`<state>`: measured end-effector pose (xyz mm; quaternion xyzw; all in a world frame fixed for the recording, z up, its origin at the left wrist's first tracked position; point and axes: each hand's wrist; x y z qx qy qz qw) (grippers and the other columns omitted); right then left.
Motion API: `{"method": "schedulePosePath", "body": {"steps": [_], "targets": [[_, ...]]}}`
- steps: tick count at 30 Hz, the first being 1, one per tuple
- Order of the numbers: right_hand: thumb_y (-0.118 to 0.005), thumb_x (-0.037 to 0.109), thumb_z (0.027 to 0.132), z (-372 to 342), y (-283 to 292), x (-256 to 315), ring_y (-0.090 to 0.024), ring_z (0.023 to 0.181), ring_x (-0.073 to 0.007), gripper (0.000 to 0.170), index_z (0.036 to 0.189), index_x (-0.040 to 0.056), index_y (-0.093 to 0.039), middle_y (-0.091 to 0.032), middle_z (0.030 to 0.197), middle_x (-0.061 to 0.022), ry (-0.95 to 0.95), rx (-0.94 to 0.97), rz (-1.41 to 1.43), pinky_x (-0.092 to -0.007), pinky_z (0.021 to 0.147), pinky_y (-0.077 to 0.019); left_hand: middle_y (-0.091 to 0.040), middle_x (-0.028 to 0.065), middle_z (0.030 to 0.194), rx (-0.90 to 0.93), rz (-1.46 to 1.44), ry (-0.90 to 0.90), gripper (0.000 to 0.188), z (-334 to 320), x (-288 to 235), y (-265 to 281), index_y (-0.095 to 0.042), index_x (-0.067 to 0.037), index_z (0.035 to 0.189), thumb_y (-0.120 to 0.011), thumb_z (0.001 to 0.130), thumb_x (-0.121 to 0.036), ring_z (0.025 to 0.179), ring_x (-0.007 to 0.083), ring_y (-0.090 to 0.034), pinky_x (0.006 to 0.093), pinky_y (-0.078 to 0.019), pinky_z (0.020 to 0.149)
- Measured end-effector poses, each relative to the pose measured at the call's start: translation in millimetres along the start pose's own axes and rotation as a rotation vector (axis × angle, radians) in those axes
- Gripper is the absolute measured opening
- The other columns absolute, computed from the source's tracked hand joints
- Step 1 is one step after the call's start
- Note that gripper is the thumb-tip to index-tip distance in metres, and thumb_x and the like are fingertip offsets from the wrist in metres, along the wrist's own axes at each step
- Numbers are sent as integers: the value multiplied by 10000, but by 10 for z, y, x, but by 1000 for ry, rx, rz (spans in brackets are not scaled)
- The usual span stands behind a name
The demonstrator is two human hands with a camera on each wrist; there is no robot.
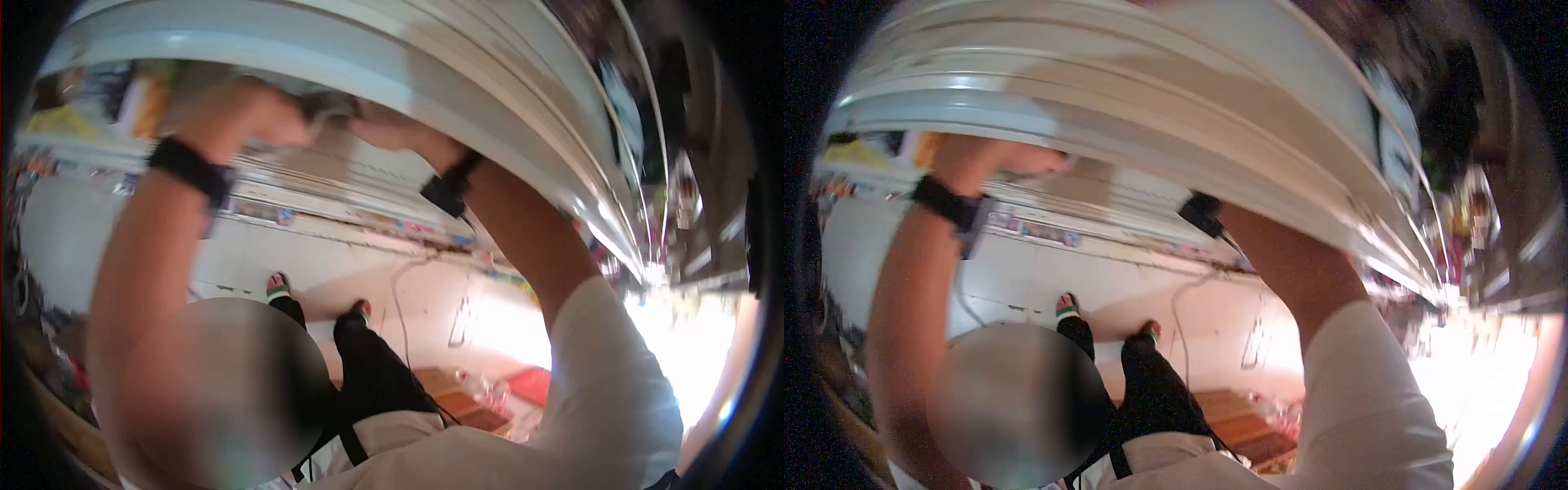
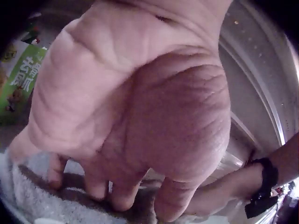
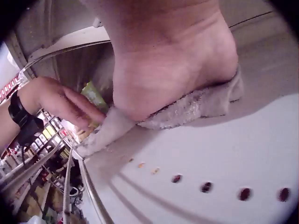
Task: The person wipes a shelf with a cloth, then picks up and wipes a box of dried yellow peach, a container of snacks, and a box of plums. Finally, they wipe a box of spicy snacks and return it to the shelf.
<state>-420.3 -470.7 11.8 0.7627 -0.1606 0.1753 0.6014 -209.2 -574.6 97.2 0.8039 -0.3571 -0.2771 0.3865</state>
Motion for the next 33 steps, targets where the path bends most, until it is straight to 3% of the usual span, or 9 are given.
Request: {"method": "schedulePosePath", "body": {"steps": [4,8,12,14,18,20,24,26,33], "targets": [[-556,432,877,-390,267,-216,-447,1318,-376,673,1421,52,-441,-495,1400,-240,-224,115,-49,-457,1071,-385,-606,111,1351,-188,379,-491,524,44,-287,-235,-666,-195,1252,-491,893,-535,1180,298,-605,428,-461,996],[-605,459,832,-711,310,-400,-503,1273,-362,662,1406,150,-495,-541,1380,-181,-389,-37,-161,-570,1020,-404,-593,106,1369,-58,262,-378,538,874,-166,-456,-645,-196,1281,-486,899,-540,1201,306,-591,425,-453,1010],[-630,434,810,-1533,614,-776,-512,1258,-348,691,1419,147,-475,-510,1415,-156,-322,-206,-332,-619,1013,-385,-581,101,1386,42,119,-259,553,1041,-1921,-127,-623,-198,1311,-481,905,-545,1223,313,-576,422,-445,1024],[-671,371,790,-1869,833,-1452,-505,1263,-333,739,1454,160,-422,-437,1463,-172,-602,214,-189,-607,1013,-405,-575,98,1395,90,73,-203,560,1092,-2374,-75,-613,-198,1325,-479,908,-548,1233,317,-569,421,-441,1032],[-705,300,771,-3090,664,-2365,-546,1214,-328,758,1451,136,-413,-460,1423,-207,-447,-139,-142,-564,1004,-438,-598,128,1351,-7,44,-369,552,1063,-3518,-294,-604,-130,1302,-474,940,-526,1181,305,-579,406,-434,998],[-632,403,831,-3599,632,-2552,-476,1335,-315,666,1422,133,-482,-493,1457,-156,-784,-99,17,-418,1077,-417,-580,170,1363,25,-24,-287,557,764,-4045,-286,-583,-136,1336,-394,979,-519,1200,360,-577,439,-433,1019],[-632,353,827,-4244,756,-1933,-534,1276,-316,587,1357,114,-548,-586,1331,-204,-782,-104,77,-434,1072,-421,-547,205,1381,15,54,-377,612,950,-4372,-569,-563,-120,1356,-336,992,-557,1241,409,-539,464,-420,1052],[-707,246,801,-4404,795,-1945,-626,1090,-319,554,1313,104,-548,-592,1259,-233,-589,-45,69,-411,875,-537,-528,243,1381,-5,59,-400,631,971,-4253,-625,-575,-115,1345,-295,1001,-563,1263,417,-516,469,-396,1085],[-622,138,892,-5909,313,-920,-685,960,-318,240,1107,34,-644,-699,1047,-172,-441,-1067,403,-358,845,-530,-543,312,1324,79,26,-123,764,800,-3631,-684,-605,53,1245,-316,979,-602,1226,453,-530,451,-433,1053]]}}
Point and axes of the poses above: each hand's wrist, its own z-axis towards the middle knuckle, its own y-axis out of the back of the hand, x = y × z
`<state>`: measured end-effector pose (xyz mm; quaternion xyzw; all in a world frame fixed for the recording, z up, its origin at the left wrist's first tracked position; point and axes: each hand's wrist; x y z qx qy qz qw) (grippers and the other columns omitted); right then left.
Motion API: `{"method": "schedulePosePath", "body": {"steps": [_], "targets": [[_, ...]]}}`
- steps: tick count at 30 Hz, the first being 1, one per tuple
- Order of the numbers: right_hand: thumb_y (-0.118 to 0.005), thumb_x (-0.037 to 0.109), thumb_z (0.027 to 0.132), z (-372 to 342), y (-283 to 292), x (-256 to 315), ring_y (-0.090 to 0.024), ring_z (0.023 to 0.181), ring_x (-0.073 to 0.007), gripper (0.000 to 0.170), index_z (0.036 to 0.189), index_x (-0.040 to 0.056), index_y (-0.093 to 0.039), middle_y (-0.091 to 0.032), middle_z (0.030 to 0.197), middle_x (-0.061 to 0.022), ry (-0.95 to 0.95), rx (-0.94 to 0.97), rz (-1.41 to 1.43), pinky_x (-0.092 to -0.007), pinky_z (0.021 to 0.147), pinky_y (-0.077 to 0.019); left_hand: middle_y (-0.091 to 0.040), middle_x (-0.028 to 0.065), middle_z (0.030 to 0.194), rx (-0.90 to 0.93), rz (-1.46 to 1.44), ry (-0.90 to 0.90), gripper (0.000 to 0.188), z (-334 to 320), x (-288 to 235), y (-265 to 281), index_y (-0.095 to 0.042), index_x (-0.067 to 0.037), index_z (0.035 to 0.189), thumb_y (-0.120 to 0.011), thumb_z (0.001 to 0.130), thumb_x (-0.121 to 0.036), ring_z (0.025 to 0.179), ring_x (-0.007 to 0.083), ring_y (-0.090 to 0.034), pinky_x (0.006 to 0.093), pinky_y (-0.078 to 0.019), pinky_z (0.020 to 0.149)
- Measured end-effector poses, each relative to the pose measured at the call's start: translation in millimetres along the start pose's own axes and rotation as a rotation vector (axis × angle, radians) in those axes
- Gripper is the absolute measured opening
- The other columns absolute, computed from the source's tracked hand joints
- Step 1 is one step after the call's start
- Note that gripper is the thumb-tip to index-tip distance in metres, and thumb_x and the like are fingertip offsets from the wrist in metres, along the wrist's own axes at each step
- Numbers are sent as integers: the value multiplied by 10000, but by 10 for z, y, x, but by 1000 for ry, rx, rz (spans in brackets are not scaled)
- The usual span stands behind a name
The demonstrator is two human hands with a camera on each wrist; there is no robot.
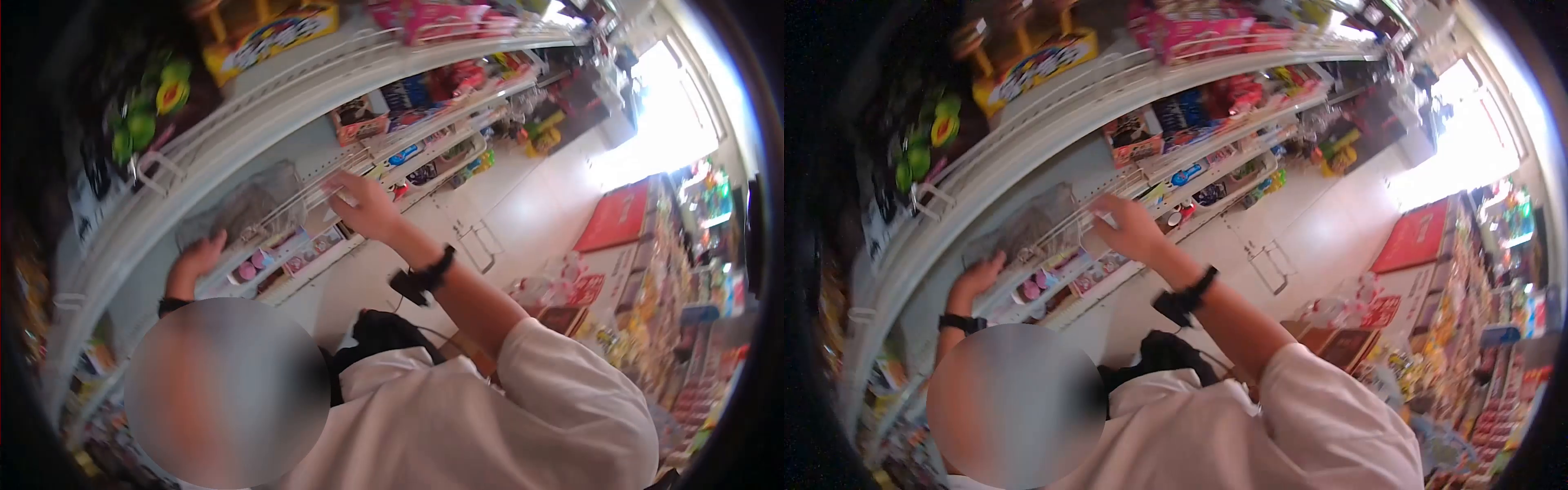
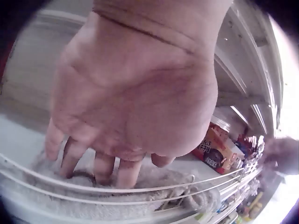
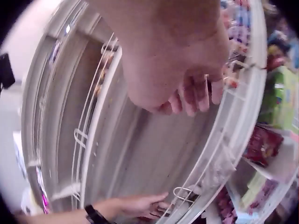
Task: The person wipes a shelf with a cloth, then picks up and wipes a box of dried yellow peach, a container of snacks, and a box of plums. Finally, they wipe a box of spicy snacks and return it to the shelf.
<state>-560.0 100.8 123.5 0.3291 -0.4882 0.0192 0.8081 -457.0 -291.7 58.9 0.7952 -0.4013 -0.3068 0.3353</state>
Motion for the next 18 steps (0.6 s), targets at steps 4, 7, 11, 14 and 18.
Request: {"method": "schedulePosePath", "body": {"steps": [4,7,11,14,18], "targets": [[-644,213,933,-1548,397,-1108,-633,803,-154,270,1082,-11,-665,-694,961,-47,-620,-45,453,-319,723,-528,-589,294,1275,-370,4,-156,546,-356,-736,180,-590,-15,1284,-552,940,-437,1216,448,-538,453,-430,1030],[-640,236,838,-2686,754,-1766,-651,692,-189,287,936,-25,-708,-692,776,-101,-1100,-177,209,-356,654,-547,-606,269,1257,-611,-149,-350,503,41,-1355,136,-546,-32,1311,-648,891,-289,1194,435,-555,463,-435,1026],[-643,257,828,-3432,1231,-1867,-694,818,-311,319,996,-6,-705,-715,870,-197,-1111,2,-65,-402,747,-554,-554,259,1332,-713,-103,-718,588,448,-2480,137,-496,-41,1365,-682,857,-271,1246,426,-511,464,-418,1047],[-648,278,848,-3649,1462,-1560,-693,864,-308,361,1069,-6,-684,-713,924,-191,-953,99,-227,-408,777,-549,-499,298,1371,-676,-14,-774,670,332,-3413,187,-432,-46,1417,-684,848,-294,1287,460,-455,476,-376,1085],[-650,281,849,-4139,1295,-1236,-678,968,-347,356,1099,30,-685,-713,976,-199,-1129,-73,-56,-424,860,-528,-455,363,1376,-868,226,-518,715,324,-3947,166,-413,-76,1429,-670,836,-382,1292,514,-418,508,-355,1094]]}}
Point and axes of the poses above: each hand's wrist, its own z-axis towards the middle knuckle, its own y-axis out of the back of the hand, x = y × z
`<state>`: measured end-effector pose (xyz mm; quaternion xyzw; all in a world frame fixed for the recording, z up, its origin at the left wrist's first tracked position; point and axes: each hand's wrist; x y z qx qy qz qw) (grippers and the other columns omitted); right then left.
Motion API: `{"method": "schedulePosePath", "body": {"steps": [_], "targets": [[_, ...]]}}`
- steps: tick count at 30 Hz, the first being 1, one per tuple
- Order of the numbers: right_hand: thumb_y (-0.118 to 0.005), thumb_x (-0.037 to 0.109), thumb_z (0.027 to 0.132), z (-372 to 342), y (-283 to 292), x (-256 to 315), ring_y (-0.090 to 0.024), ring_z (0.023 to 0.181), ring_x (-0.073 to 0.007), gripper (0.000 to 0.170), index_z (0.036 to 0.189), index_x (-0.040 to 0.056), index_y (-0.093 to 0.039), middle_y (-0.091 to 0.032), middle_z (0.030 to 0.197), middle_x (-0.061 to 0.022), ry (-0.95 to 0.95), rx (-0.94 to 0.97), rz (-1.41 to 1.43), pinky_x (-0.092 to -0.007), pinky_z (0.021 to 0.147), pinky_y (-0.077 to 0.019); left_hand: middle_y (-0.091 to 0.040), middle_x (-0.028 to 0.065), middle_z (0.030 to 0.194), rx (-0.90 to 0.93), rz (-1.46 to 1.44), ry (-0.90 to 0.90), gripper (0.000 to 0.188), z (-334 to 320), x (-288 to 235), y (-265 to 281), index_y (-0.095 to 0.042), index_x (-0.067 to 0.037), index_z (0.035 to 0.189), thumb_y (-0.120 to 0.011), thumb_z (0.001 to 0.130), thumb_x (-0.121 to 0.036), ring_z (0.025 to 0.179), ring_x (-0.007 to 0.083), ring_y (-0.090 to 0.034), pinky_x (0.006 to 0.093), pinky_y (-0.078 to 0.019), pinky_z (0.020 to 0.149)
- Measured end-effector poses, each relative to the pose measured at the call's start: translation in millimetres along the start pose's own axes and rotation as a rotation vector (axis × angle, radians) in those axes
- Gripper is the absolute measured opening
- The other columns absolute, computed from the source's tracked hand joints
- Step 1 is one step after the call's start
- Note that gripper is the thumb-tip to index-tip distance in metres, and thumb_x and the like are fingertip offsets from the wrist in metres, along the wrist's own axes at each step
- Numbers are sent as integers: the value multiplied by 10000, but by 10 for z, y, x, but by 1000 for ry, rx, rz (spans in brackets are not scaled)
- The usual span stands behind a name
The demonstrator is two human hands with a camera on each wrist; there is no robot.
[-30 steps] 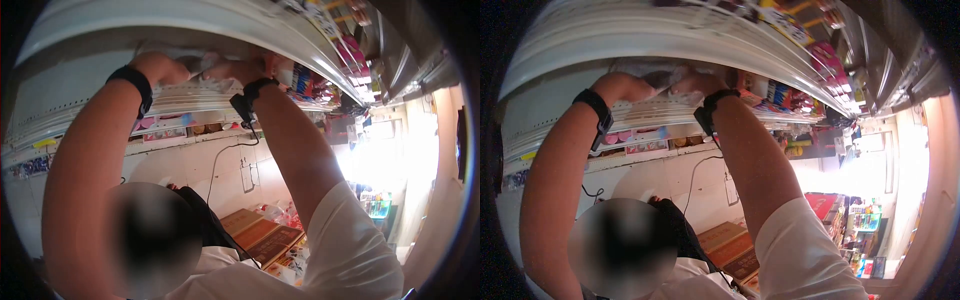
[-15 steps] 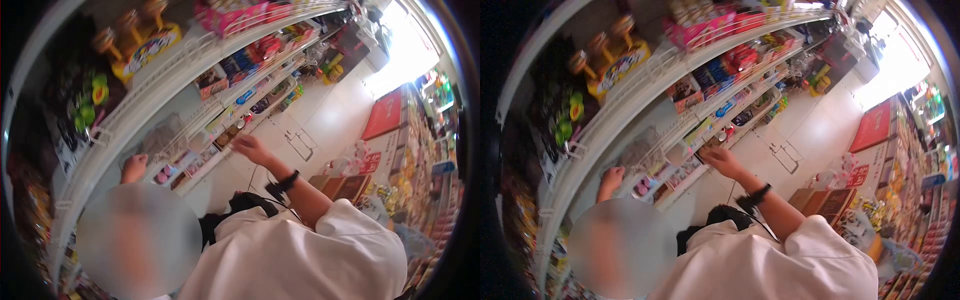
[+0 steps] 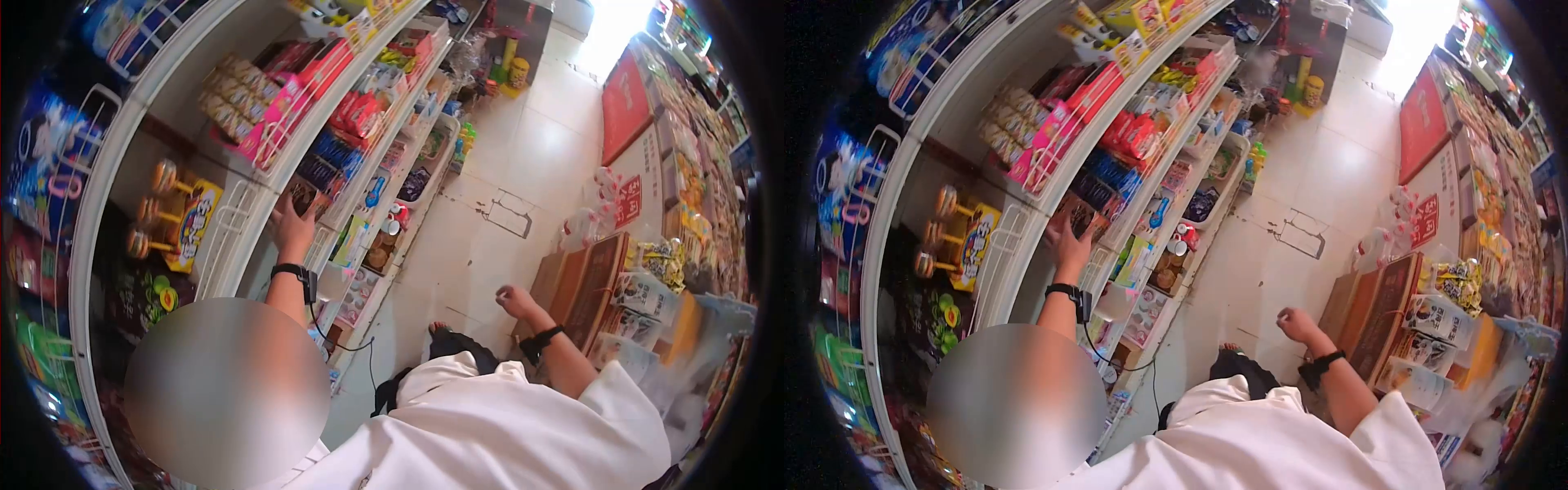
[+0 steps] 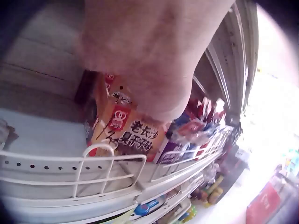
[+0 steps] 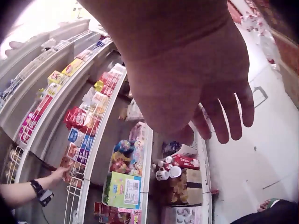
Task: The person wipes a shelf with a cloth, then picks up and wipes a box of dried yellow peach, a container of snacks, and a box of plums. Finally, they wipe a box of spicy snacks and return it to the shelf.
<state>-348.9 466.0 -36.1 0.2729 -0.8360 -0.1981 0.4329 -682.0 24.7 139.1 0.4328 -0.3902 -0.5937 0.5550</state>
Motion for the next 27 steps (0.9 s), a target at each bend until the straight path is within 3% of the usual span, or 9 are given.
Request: {"method": "schedulePosePath", "body": {"steps": [4,6,10,12,16,18,19,22,27], "targets": [[-657,313,827,-575,-207,-442,-677,986,-370,390,1088,28,-700,-708,1017,-229,-166,38,82,-419,890,-530,-564,329,1267,-145,-129,-198,669,138,-194,-241,-445,-128,1400,-654,822,-391,1190,483,-534,503,-442,999],[-668,333,814,-704,-407,-821,-677,986,-367,425,1118,38,-698,-701,1036,-238,-206,162,-53,-422,891,-527,-628,248,1197,187,-377,-66,658,172,-337,-164,-454,-132,1383,-684,791,-304,1071,433,-623,478,-508,902],[-671,353,802,-695,-679,-1240,-680,975,-358,429,1073,22,-711,-700,1031,-243,-267,164,-151,-423,867,-531,-696,206,1057,260,-310,-165,605,355,-226,-382,-486,-103,1313,-691,780,-303,982,408,-669,484,-524,855],[-668,360,798,-499,-858,-1486,-685,954,-361,421,1007,-1,-722,-701,1010,-249,-404,256,31,-430,857,-531,-713,185,997,493,-466,-214,555,517,-126,-469,-507,-84,1217,-732,747,-274,978,414,-666,496,-524,838],[-627,318,838,-293,-827,-1122,-696,804,-309,359,972,-3,-718,-716,909,-186,-397,13,206,-393,729,-555,-715,169,943,543,-451,-280,549,630,-110,-577,-504,-73,1149,-781,703,-235,936,410,-673,502,-525,815],[-613,289,856,-279,-715,-652,-686,769,-262,331,1000,8,-712,-713,883,-143,-457,-12,361,-367,679,-550,-709,165,896,382,-312,-306,563,519,-164,-612,-494,-67,1111,-814,672,-214,881,407,-680,504,-528,772],[-598,261,875,-270,-649,-385,-676,734,-214,305,1028,20,-705,-709,857,-100,-508,-21,519,-341,630,-545,-699,191,862,400,-381,-299,511,482,-210,-549,-484,-66,1098,-781,703,-197,864,433,-671,532,-519,747],[-593,222,888,-116,-669,-175,-650,698,-156,282,1081,40,-689,-689,843,-48,-434,4,487,-302,589,-526,-690,241,866,436,-416,-271,424,438,-331,-587,-500,-41,1134,-691,763,-115,866,444,-668,536,-528,757],[-578,228,915,111,-623,-120,-678,800,-188,289,1122,56,-682,-710,936,-78,-478,107,421,-323,651,-561,-667,283,821,397,-373,-260,324,458,-500,-499,-513,-39,1102,-621,804,-103,815,474,-654,572,-513,730]]}}
Point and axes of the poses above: each hand's wrist, its own z-axis towards the middle knuckle, its own y-axis out of the back of the hand, x = y × z
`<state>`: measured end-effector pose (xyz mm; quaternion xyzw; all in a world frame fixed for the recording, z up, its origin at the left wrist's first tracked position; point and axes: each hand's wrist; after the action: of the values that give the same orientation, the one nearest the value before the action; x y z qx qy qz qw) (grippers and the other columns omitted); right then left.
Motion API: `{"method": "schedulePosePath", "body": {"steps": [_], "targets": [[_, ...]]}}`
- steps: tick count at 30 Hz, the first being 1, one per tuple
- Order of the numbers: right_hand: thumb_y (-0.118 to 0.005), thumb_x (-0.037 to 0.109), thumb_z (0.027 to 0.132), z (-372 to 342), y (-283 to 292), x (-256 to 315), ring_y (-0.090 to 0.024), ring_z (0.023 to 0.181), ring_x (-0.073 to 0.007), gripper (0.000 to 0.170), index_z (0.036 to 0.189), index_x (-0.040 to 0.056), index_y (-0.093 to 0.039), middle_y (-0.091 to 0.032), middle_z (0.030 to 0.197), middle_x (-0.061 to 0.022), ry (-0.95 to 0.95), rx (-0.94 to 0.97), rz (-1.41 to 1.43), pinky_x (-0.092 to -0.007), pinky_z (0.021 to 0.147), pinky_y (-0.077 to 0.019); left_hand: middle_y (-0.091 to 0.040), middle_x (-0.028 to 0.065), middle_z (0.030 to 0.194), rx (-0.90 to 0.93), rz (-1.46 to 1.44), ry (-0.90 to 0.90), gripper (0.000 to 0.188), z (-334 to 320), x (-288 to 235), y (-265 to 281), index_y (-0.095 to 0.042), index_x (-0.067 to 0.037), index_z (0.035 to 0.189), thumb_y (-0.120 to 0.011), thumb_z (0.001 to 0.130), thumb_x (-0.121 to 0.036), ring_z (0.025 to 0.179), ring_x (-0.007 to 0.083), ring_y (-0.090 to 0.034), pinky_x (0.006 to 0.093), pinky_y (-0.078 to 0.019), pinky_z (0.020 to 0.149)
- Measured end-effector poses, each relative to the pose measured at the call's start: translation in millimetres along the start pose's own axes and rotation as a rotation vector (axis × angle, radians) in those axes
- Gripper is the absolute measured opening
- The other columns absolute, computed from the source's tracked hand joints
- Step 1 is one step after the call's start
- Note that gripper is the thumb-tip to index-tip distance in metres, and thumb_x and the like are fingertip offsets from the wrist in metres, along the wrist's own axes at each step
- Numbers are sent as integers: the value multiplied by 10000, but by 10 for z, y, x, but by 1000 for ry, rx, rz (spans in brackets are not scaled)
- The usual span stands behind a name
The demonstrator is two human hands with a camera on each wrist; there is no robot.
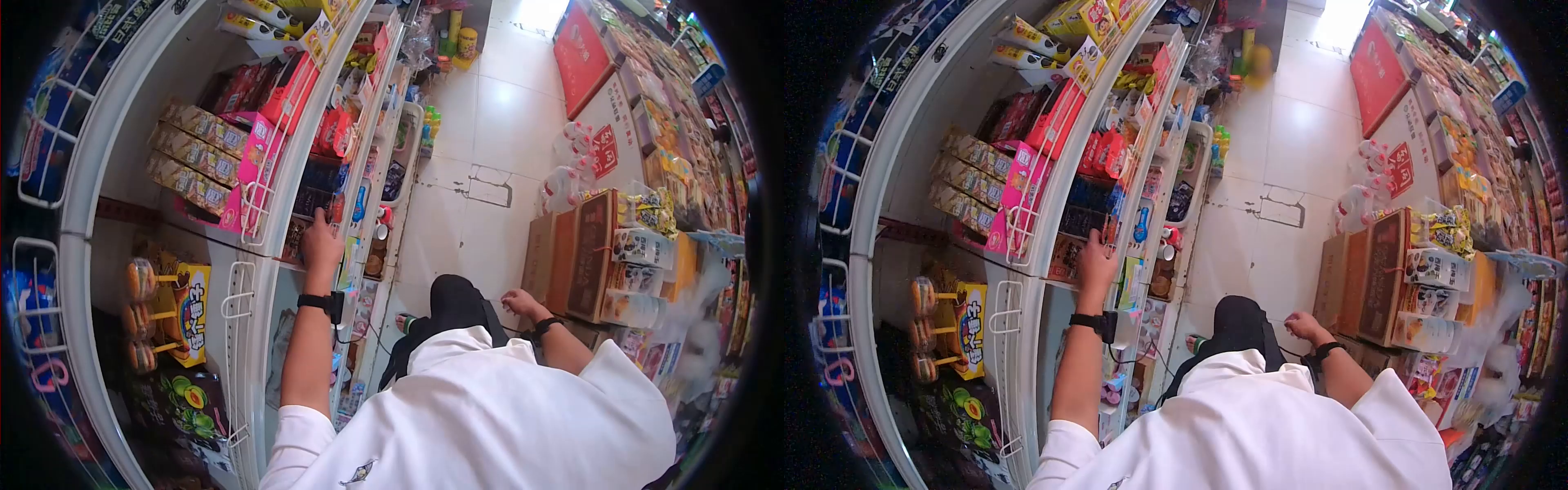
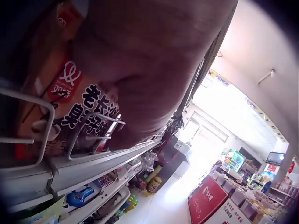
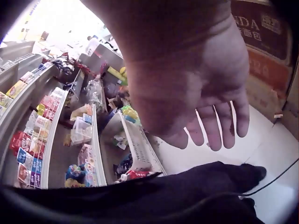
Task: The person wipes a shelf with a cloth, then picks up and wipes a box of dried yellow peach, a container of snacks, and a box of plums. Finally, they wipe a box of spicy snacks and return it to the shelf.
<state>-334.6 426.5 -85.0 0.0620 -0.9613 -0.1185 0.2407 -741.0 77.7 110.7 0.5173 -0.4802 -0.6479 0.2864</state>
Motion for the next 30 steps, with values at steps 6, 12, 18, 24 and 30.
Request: {"method": "schedulePosePath", "body": {"steps": [6,12,18,24,30], "targets": [[-620,284,850,640,236,35,-654,666,-211,279,903,33,-729,-681,755,-90,111,39,-211,-355,581,-521,-671,284,826,-38,-9,69,314,75,-81,-42,-534,-47,1073,-651,801,-150,813,467,-661,578,-510,718],[-648,306,789,1984,814,627,-677,819,-393,304,814,9,-709,-708,875,-210,573,213,-868,-476,736,-537,-668,272,1030,-7,6,208,429,88,-172,-65,-504,-58,1160,-696,801,-193,958,440,-652,544,-510,800],[-585,147,852,910,520,4178,-660,883,-403,349,1180,31,-596,-681,912,-219,1015,113,-471,-487,786,-527,-641,262,1132,-98,-32,304,620,-82,-525,25,-412,-58,1311,-736,794,-168,1020,456,-623,514,-487,877],[-545,102,864,903,71,5066,-651,840,-405,369,1231,74,-528,-664,854,-182,1359,284,-472,-503,738,-510,-630,235,1148,-214,8,311,650,-60,-639,-118,-412,-51,1318,-750,768,-129,1057,416,-606,488,-447,945],[-555,98,874,911,14,4979,-669,803,-372,381,1251,102,-501,-681,847,-148,1375,176,-409,-481,700,-522,-511,274,1296,-251,48,415,685,-60,-748,-46,-408,-56,1359,-676,730,-26,1201,465,-477,553,-335,1047]]}}
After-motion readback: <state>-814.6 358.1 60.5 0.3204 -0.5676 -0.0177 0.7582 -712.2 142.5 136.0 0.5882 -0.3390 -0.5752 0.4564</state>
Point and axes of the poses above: each hand's wrist, its own z-axis towards the middle knuckle, its own y-axis out of the back of the hand, x = y × z
